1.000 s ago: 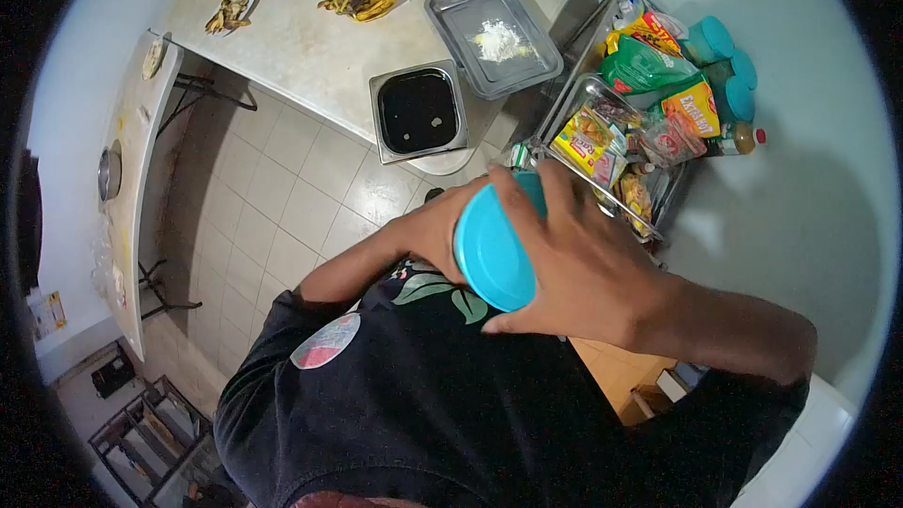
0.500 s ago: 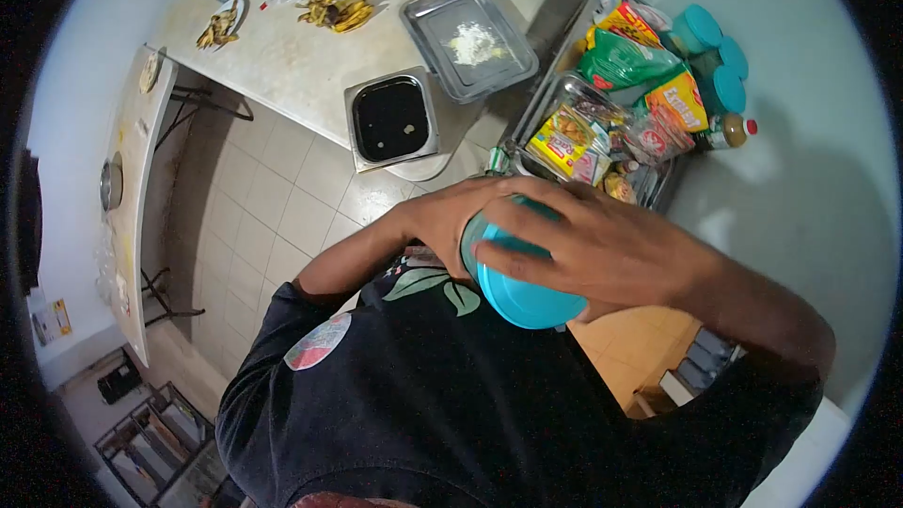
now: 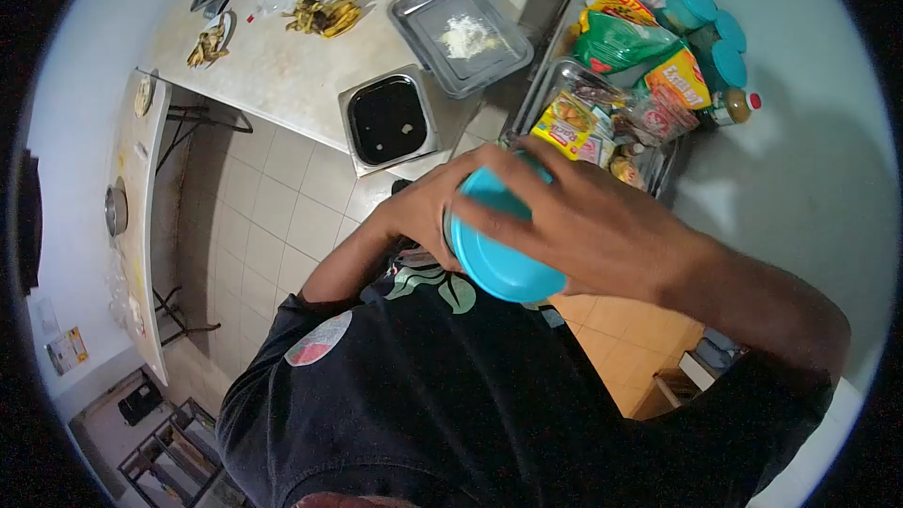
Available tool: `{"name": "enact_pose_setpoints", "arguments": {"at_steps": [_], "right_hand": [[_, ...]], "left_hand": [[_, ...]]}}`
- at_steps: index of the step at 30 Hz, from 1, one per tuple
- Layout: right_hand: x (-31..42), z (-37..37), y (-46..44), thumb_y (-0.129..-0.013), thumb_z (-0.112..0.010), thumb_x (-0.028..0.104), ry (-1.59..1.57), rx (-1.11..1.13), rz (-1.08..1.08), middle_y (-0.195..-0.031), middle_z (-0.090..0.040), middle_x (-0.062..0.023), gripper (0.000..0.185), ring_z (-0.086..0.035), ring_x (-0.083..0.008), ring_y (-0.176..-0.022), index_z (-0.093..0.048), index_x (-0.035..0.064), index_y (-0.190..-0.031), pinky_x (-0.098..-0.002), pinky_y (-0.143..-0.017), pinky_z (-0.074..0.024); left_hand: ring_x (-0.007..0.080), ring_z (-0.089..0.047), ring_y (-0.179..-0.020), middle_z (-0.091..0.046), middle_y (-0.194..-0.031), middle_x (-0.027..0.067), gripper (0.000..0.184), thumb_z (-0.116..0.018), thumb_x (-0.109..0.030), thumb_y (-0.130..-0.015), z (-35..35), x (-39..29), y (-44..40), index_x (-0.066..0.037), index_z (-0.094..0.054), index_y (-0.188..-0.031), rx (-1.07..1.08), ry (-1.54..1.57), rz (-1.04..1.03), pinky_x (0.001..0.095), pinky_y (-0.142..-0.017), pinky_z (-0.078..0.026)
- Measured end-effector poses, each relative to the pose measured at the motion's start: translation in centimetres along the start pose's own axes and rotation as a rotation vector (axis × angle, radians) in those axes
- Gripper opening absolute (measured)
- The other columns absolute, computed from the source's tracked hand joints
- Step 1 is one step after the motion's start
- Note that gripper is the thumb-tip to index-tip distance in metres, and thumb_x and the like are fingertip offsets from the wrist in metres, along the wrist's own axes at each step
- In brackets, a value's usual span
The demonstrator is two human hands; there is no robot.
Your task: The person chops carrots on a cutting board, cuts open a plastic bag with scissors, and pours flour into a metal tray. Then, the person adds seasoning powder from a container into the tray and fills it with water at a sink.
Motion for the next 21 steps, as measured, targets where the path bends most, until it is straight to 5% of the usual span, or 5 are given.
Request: {"name": "enact_pose_setpoints", "arguments": {"at_steps": [2,9,13,17,21], "right_hand": [[0.4,-0.4,-2.0,-0.058,-0.083,0.025,0.184,-0.028,0.213,-0.14,-0.029,-0.0143,0.089,-0.038,-0.0412,-0.126,-0.04,0.0335,-0.136,-0.0493,-0.096,-0.0441],[3.0,3.3,-11.4,-0.055,-0.086,0.029,-0.202,0.02,-0.315,-0.135,-0.03,-0.0192,0.105,-0.039,-0.0455,-0.121,-0.03,0.0158,-0.143,-0.0507,-0.095,-0.0428],[3.4,5.0,-19.1,-0.057,-0.085,0.024,-0.169,0.041,0.001,-0.125,-0.036,-0.0204,0.097,-0.046,-0.0455,-0.113,-0.032,0.0105,-0.136,-0.0451,-0.08,-0.0582],[5.4,6.4,-26.1,-0.047,-0.087,0.028,0.104,0.096,0.404,-0.127,-0.036,-0.0131,0.093,-0.046,-0.0349,-0.116,-0.04,0.0205,-0.127,-0.0439,-0.09,-0.0499],[7.1,6.1,-30.9,-0.072,-0.069,0.03,0.334,-0.168,0.736,-0.121,-0.042,-0.0008,0.047,-0.045,-0.0294,-0.117,-0.046,0.0243,-0.113,-0.0464,-0.09,-0.0484]], "left_hand": [[0.0364,-0.044,-0.124,-0.041,-0.135,0.0198,0.122,-0.09,-0.037,-0.04,0.9,0.3,1.0,-0.003,-0.029,-0.14,0.008,-0.013,-0.018,0.0443,-0.104,-0.035],[0.0362,-0.048,-0.118,-0.045,-0.127,0.0187,0.115,-0.09,-0.037,-0.041,9.0,-0.1,7.3,-0.004,-0.034,-0.136,-0.143,-0.054,0.027,0.0421,-0.098,-0.041],[0.0339,-0.05,-0.115,-0.048,-0.124,0.0162,0.11,-0.09,-0.036,-0.04,14.8,-0.3,12.2,-0.005,-0.039,-0.132,-0.195,-0.035,0.073,0.0415,-0.097,-0.042],[0.0316,-0.05,-0.116,-0.049,-0.125,0.0143,0.108,-0.09,-0.035,-0.04,19.8,-0.6,17.2,-0.007,-0.041,-0.131,-0.19,-0.03,0.125,0.0412,-0.097,-0.041],[0.0303,-0.053,-0.114,-0.051,-0.122,0.0141,0.108,-0.09,-0.036,-0.04,23.2,0.4,21.0,-0.006,-0.04,-0.131,-0.124,0.038,0.092,0.0403,-0.095,-0.042]]}}
Point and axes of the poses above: each hand's wrist, its own y-axis away from the middle knuckle, its own z-axis out of the back of the hand, x = y × z, the point moved 4 cm from there along -y, towards the middle knuckle
